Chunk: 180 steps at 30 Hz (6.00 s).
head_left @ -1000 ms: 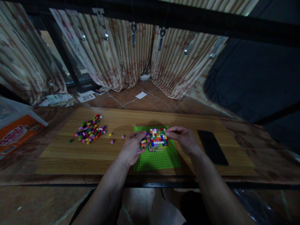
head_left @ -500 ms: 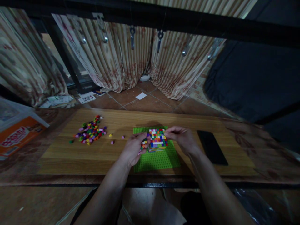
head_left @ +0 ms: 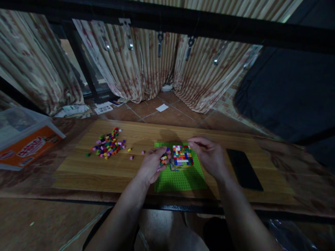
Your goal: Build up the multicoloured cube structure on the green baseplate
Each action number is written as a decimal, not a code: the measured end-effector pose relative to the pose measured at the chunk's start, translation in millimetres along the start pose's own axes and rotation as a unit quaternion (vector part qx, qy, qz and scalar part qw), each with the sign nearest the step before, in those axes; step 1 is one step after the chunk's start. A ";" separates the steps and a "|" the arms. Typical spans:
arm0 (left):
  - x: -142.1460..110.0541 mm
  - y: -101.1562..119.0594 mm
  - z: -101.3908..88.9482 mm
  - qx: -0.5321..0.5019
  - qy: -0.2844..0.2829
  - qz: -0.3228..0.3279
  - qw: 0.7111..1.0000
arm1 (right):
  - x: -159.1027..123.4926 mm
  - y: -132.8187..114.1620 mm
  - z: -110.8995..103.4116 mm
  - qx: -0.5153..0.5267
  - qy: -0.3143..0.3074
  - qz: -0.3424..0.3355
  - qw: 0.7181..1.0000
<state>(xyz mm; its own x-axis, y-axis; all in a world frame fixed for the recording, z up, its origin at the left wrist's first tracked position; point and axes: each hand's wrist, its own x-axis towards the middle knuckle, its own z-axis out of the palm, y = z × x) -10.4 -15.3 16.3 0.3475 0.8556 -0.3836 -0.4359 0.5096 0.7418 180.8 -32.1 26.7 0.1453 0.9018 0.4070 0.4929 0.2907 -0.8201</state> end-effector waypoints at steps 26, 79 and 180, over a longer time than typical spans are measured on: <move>-5.5 3.8 -5.0 0.010 -0.018 0.009 1.000 | -12.6 -1.9 29.5 -0.136 -0.077 -0.104 0.982; -1.0 3.0 -3.3 0.033 -0.009 0.023 0.999 | -1.2 -0.9 -37.3 0.065 -0.114 0.174 0.976; -9.8 3.1 -0.4 0.009 -0.082 -0.032 0.996 | -6.3 -31.5 22.4 -0.047 -0.076 -0.037 0.995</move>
<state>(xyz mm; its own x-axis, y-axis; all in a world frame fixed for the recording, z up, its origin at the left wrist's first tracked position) -15.5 -22.0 22.2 0.5060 0.7944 -0.3359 -0.3948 0.5596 0.7287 145.1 -39.8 40.9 -0.0227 0.9191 0.3934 0.5760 0.3336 -0.7463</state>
